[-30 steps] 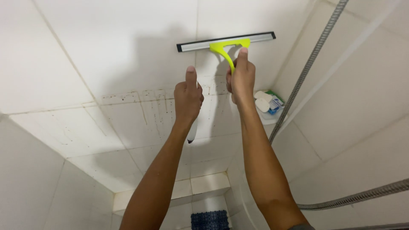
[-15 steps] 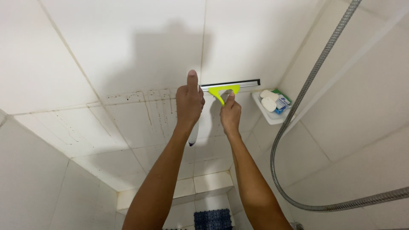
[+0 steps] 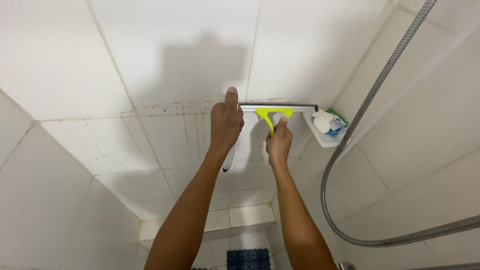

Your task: Cleaning a tiled shower wall using a squeegee and a spray bottle.

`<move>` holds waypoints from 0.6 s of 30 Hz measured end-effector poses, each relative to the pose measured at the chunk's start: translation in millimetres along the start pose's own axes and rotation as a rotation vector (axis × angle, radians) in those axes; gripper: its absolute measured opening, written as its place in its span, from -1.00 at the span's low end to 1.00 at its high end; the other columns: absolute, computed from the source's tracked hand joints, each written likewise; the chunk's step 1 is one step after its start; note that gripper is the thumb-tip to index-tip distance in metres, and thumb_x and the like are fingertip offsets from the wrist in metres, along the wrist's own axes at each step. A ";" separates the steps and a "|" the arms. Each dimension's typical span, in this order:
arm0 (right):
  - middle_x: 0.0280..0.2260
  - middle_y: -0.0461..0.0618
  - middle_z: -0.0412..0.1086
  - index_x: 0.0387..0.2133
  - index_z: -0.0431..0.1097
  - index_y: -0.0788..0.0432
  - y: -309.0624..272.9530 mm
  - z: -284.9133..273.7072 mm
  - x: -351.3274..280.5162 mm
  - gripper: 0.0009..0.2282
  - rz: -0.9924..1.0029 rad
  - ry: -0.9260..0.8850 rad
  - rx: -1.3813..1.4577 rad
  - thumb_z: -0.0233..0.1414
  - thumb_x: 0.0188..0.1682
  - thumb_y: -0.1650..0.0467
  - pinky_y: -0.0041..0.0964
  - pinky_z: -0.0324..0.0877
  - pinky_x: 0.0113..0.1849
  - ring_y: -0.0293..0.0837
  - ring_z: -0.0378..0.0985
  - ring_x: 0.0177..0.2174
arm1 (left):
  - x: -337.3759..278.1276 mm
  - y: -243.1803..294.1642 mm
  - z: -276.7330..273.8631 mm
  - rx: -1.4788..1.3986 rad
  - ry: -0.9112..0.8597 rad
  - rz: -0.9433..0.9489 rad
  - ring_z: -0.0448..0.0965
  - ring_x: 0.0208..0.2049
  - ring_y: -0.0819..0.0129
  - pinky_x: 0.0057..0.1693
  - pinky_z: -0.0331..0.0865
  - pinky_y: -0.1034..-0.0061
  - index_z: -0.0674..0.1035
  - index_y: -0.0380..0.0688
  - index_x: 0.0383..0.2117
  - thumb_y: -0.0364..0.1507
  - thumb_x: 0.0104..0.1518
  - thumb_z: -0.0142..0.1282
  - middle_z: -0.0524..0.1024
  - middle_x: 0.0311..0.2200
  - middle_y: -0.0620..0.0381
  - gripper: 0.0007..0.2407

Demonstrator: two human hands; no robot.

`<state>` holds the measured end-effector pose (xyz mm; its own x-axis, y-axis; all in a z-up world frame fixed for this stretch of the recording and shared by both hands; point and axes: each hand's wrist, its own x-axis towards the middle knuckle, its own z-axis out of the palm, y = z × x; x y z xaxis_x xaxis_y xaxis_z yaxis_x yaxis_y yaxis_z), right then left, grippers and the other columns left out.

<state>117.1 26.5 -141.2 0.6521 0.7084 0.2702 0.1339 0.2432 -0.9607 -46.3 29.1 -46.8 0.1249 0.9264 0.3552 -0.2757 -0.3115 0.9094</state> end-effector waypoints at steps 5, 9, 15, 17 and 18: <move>-0.78 -0.15 0.13 -0.67 0.23 0.14 28.7 -7.4 -46.8 -0.46 0.134 -0.078 0.034 -0.31 0.15 0.02 -0.36 -0.01 -0.76 -0.33 0.09 -0.82 | -19.9 -23.3 -8.2 0.141 0.024 0.177 0.07 -0.78 0.55 -0.57 -0.01 0.46 0.18 0.02 -0.90 0.02 0.33 -0.28 0.08 -0.86 0.32 -0.41; -0.77 -0.15 0.12 -0.66 0.25 0.15 40.5 -16.6 -63.6 -0.47 0.200 -0.088 0.044 -0.27 0.15 0.04 -0.35 -0.07 -0.76 -0.32 0.05 -0.81 | -26.6 -32.1 -1.8 0.132 0.065 0.025 0.06 -0.78 0.48 -0.56 -0.01 0.40 0.25 -0.02 -0.87 -0.04 0.36 -0.26 0.12 -0.86 0.29 -0.43; -0.77 -0.15 0.11 -0.63 0.24 0.17 40.1 -29.6 -70.3 -0.49 0.259 -0.104 0.179 -0.25 0.17 0.06 -0.34 -0.15 -0.76 -0.33 -0.02 -0.82 | -54.4 -38.9 50.6 0.209 -0.134 0.078 0.25 -0.78 0.43 -0.54 0.16 0.34 0.40 -0.07 -0.87 -0.09 0.26 -0.16 0.27 -0.87 0.26 -0.49; -0.73 -0.17 0.14 -0.59 0.25 0.17 66.9 -32.5 -63.9 -0.57 0.227 -0.129 0.186 -0.16 0.15 0.13 -0.33 -0.12 -0.75 -0.34 0.02 -0.79 | -60.6 -43.2 56.7 0.204 -0.175 0.054 0.22 -0.75 0.42 -0.53 0.15 0.33 0.34 -0.09 -0.86 -0.09 0.27 -0.15 0.25 -0.85 0.25 -0.48; -0.69 -0.18 0.17 -0.54 0.25 0.17 81.2 -35.6 -61.3 -0.65 0.192 -0.145 0.195 -0.07 0.14 0.19 -0.33 -0.08 -0.73 -0.34 0.07 -0.77 | -64.4 -46.2 60.8 0.195 -0.226 0.032 0.19 -0.72 0.42 -0.52 0.14 0.31 0.28 -0.12 -0.84 -0.10 0.29 -0.14 0.22 -0.82 0.24 -0.48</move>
<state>114.6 -20.7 -238.0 0.5365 0.8375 0.1042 -0.1366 0.2080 -0.9685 16.4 -29.0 -98.5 0.3341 0.8518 0.4035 -0.0969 -0.3947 0.9137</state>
